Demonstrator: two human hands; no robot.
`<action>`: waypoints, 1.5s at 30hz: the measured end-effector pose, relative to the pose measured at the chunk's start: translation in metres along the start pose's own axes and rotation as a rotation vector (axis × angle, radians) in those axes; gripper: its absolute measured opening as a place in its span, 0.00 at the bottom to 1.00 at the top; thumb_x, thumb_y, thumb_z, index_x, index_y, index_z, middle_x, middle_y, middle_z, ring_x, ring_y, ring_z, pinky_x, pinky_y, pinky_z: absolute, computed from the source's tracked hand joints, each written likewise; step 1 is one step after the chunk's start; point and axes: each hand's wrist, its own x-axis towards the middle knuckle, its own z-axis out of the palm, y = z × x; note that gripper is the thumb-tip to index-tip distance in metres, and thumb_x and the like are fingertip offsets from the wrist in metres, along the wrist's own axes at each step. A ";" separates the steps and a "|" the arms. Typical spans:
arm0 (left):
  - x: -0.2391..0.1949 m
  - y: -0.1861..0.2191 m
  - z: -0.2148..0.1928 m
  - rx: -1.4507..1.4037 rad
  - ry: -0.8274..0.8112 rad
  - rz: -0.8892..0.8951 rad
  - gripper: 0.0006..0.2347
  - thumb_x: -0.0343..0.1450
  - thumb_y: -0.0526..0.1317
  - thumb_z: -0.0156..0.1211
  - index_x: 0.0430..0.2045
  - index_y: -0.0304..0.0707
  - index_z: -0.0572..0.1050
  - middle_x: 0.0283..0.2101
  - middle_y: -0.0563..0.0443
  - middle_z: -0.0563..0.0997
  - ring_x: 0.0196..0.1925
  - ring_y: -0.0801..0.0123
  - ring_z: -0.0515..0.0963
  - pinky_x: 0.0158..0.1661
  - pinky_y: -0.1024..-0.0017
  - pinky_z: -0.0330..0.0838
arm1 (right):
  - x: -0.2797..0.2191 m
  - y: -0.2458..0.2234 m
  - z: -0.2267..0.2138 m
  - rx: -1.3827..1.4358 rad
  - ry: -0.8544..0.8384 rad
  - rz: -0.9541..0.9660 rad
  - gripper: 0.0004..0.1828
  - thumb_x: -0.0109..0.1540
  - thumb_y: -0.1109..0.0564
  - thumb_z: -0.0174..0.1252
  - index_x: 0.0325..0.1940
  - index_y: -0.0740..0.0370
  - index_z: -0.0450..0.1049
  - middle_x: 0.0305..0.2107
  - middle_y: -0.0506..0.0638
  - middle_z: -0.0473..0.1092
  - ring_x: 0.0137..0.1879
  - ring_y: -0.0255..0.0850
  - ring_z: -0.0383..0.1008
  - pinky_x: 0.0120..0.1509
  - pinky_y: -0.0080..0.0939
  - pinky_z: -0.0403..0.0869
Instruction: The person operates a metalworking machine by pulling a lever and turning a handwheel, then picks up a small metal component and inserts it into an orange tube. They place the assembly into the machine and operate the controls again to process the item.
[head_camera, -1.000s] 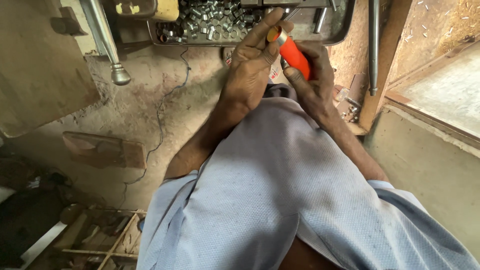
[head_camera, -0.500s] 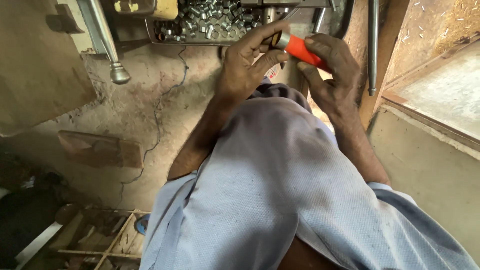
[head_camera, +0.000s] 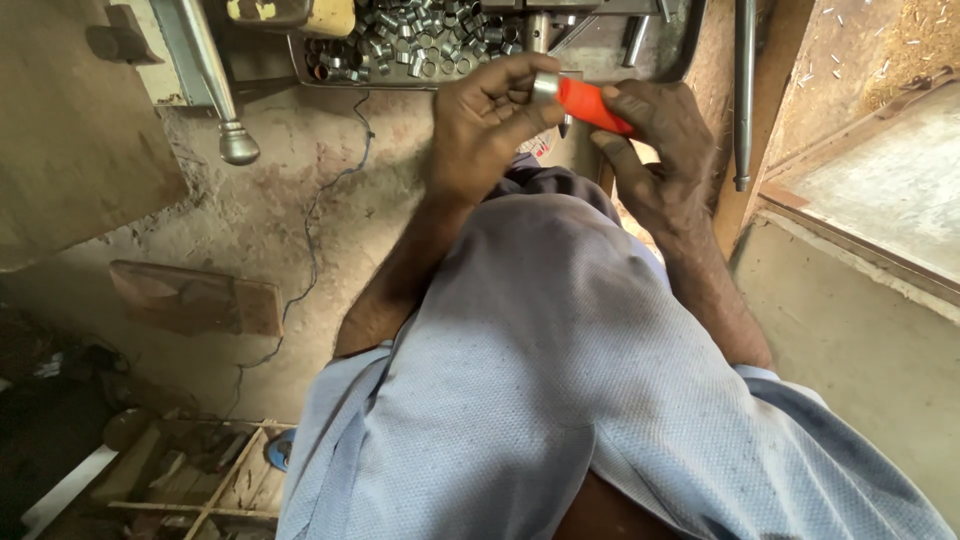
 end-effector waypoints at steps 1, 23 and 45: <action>0.002 -0.009 -0.003 -0.130 0.008 -0.002 0.14 0.72 0.29 0.70 0.52 0.35 0.78 0.45 0.46 0.86 0.47 0.70 0.87 0.51 0.71 0.86 | -0.003 0.000 0.000 0.025 -0.004 0.033 0.21 0.64 0.64 0.74 0.59 0.64 0.76 0.49 0.56 0.77 0.53 0.44 0.77 0.56 0.40 0.79; -0.016 0.062 -0.012 0.419 -0.080 0.187 0.33 0.72 0.26 0.71 0.70 0.48 0.59 0.49 0.52 0.80 0.54 0.71 0.83 0.66 0.68 0.80 | 0.007 -0.018 -0.005 0.296 -0.086 0.217 0.22 0.65 0.64 0.74 0.61 0.61 0.76 0.54 0.56 0.76 0.61 0.45 0.79 0.66 0.42 0.80; -0.015 0.044 -0.016 0.470 -0.203 0.184 0.12 0.74 0.29 0.63 0.52 0.32 0.78 0.57 0.40 0.81 0.64 0.56 0.79 0.66 0.62 0.74 | -0.003 -0.005 -0.005 0.177 -0.183 0.127 0.20 0.66 0.57 0.73 0.60 0.62 0.79 0.50 0.55 0.79 0.50 0.40 0.77 0.53 0.39 0.79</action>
